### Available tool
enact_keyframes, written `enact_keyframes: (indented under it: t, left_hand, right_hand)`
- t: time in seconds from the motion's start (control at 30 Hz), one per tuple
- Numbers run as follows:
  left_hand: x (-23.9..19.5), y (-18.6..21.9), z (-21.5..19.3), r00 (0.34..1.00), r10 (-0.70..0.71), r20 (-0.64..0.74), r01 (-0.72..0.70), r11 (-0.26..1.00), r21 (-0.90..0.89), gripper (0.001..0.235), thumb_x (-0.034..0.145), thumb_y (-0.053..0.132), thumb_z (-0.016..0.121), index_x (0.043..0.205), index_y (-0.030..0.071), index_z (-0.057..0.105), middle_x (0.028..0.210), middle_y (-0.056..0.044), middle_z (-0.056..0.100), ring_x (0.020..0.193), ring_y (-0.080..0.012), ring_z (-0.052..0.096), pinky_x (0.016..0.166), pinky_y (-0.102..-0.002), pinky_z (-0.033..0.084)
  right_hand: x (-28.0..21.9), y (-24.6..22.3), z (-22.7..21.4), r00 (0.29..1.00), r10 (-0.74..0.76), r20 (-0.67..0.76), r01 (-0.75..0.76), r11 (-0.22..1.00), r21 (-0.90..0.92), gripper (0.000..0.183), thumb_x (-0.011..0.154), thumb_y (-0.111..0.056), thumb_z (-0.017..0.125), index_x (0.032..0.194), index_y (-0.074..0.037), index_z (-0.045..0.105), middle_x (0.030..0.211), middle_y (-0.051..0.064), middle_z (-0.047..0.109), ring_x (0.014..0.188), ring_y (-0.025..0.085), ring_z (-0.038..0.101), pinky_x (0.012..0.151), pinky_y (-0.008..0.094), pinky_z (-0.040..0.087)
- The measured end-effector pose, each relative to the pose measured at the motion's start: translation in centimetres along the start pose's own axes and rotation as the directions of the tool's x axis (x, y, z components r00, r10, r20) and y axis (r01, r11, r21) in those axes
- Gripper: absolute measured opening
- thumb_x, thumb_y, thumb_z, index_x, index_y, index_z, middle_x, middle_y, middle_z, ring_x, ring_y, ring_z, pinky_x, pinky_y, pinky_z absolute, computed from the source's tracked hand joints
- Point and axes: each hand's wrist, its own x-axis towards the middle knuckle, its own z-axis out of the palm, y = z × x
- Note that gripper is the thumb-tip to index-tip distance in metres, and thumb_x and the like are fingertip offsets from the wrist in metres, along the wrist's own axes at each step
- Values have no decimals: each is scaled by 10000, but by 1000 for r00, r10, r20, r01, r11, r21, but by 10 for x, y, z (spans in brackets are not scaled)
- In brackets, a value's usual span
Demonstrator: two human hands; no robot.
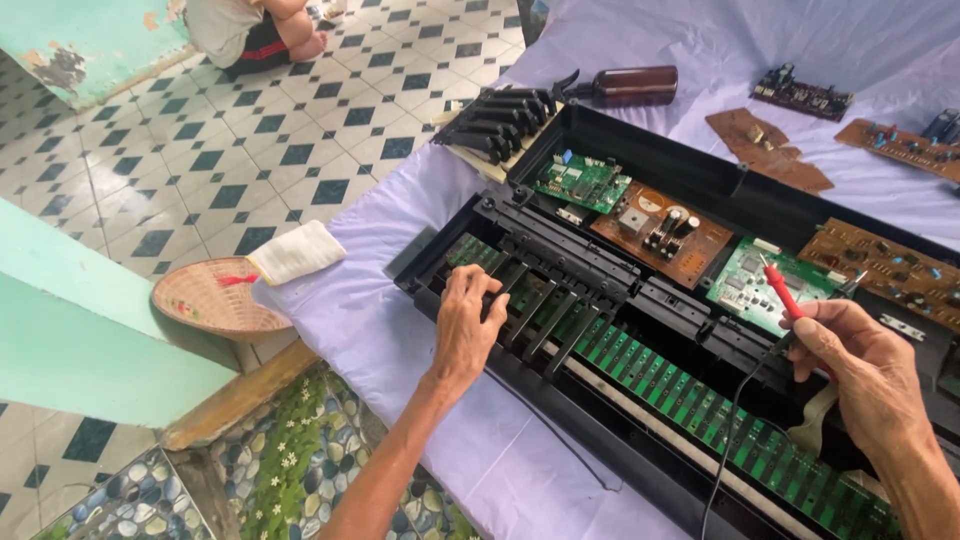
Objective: The person removes a plastic frame from a disassembled electronic device and places it on the table. They then use a multimeter to test various points on the internal circuit boards, moving the probes across different components.
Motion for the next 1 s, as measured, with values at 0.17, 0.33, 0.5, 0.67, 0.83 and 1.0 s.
enact_keyframes:
  t: [0.17, 0.33, 0.5, 0.67, 0.83, 1.0]
  left_hand:
    - [8, 20, -6, 1000, 14, 20, -16, 990, 142, 382, 977, 275, 648, 1305, 79, 627, 1367, -165, 572, 1248, -324, 584, 1042, -503, 467]
    - [11, 27, 6, 782, 338, 523, -434, 898, 69, 735, 1024, 650, 269, 1646, 268, 186, 1723, -170, 125, 1578, -463, 94, 1246, -641, 34]
    - [14, 33, -5, 724, 300, 621, -422, 905, 55, 710, 1029, 629, 261, 1644, 293, 147, 1728, -137, 109, 1581, -431, 54, 1229, -613, 86]
    - [21, 77, 5, 821, 432, 373, -452, 891, -36, 632, 1044, 471, 500, 1579, 151, 393, 1684, -161, 269, 1566, -455, 206, 1261, -635, 98]
    - [46, 160, 69, 904, 76, 421, 213, 773, -598, 252, 904, 254, 675, 1132, 158, 721, 1078, 3, 780, 902, -134, 774, 800, -268, 547]
    - [49, 223, 87, 752, 23, 658, 416, 758, -502, 543, 715, 412, 749, 1138, 99, 616, 1040, -117, 714, 906, -244, 691, 767, -359, 531]
  right_hand:
    - [1, 2, 0, 1000, 6, -9, -6, 1000, -14, 169, 1086, -143, 626, 1141, 12, 662, 906, 182, 601, 676, 273, 530, 715, 358, 474]
    - [3, 10, 0, 998, -61, 2, 61, 998, -5, 139, 1088, -99, 610, 1145, 23, 644, 1007, 150, 619, 695, 246, 541, 671, 342, 471]
    - [8, 22, -5, 996, -82, 18, 81, 996, 24, 140, 1070, -112, 626, 1122, 12, 663, 828, 161, 610, 612, 226, 528, 646, 294, 436]
    - [10, 26, -5, 993, -119, 22, 118, 992, 32, 120, 1018, -124, 660, 1066, -19, 692, 807, 123, 621, 575, 187, 534, 621, 251, 429]
    - [8, 17, -5, 988, -153, 0, 152, 979, 138, 179, 989, -164, 666, 1074, -7, 671, 830, 126, 678, 578, 164, 576, 584, 247, 483]
    - [-3, -2, -8, 986, -161, -50, 161, 987, -12, 194, 1006, -188, 642, 1112, -33, 689, 980, 87, 700, 746, 174, 598, 713, 284, 482]
